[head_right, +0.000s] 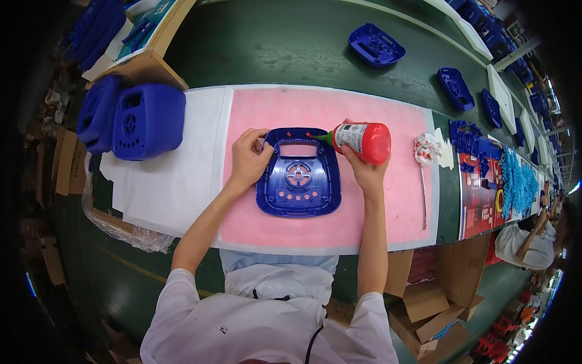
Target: The person applies glue from a bottle to blue plastic housings, then attaches blue plastic handles to them.
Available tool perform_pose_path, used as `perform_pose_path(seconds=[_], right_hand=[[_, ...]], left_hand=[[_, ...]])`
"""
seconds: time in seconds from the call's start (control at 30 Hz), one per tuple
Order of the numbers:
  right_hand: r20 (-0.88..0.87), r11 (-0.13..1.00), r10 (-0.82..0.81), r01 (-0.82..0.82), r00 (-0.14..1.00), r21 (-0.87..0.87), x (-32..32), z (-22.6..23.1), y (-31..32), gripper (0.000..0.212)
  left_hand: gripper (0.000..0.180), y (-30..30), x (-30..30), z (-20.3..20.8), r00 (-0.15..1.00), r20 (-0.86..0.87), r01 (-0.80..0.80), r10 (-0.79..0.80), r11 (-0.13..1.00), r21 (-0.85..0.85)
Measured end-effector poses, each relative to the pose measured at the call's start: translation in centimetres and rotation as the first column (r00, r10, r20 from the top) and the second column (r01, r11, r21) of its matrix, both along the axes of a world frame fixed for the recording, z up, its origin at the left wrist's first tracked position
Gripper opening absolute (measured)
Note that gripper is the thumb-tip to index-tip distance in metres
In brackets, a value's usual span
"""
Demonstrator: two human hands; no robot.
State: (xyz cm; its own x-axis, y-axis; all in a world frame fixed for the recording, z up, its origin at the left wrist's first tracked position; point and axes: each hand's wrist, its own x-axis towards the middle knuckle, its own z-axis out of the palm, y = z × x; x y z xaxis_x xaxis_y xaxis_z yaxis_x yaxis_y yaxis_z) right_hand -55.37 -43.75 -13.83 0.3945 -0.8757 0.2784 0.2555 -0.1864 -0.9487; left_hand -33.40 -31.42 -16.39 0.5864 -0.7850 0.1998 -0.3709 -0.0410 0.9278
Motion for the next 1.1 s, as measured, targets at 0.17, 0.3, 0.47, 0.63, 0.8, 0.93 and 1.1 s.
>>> perform_pose_path(seconds=[0.17, 0.3, 0.47, 0.63, 0.8, 0.93, 1.1], right_hand=[[-0.077, 0.999, 0.008, -0.010, 0.997, -0.034, 0.9, 0.2, 0.3, 0.054], [-0.088, 0.999, -0.008, 0.005, 0.996, -0.034, 0.4, 0.1, -0.1, 0.056], [0.229, 0.987, -0.086, 0.053, 0.970, 0.149, -1.2, -0.5, -1.5, 0.057], [0.896, 0.765, -0.330, -0.472, 0.296, 0.438, -3.4, 0.0, -2.8, 0.073], [0.916, 0.748, -0.264, -0.535, 0.301, 0.392, -4.5, 0.2, -3.2, 0.070], [0.555, 0.747, 0.129, -0.449, 0.822, 0.491, -11.1, 0.3, -5.8, 0.061], [-0.965, 0.960, -0.099, 0.278, 0.244, -0.028, -9.3, 3.6, -5.4, 0.068]], left_hand=[[0.022, 0.0, 0.2, -0.2, 1.000, -0.009, -0.005, 0.005, 1.000, 0.005], [0.022, 0.1, 0.2, -0.2, 1.000, -0.026, 0.001, -0.001, 1.000, 0.007], [0.022, 0.0, 0.0, 0.0, 1.000, 0.002, 0.004, -0.005, 1.000, 0.022], [0.022, 0.1, 0.0, 0.3, 1.000, 0.017, 0.001, -0.001, 1.000, 0.007], [0.023, 0.4, 0.1, 0.3, 1.000, 0.013, 0.009, -0.009, 1.000, 0.000], [0.024, -0.5, -0.5, -0.6, 1.000, 0.009, 0.029, -0.028, 0.998, -0.062], [0.025, 0.0, 0.0, -0.5, 0.998, 0.044, 0.048, -0.045, 0.997, -0.063]])
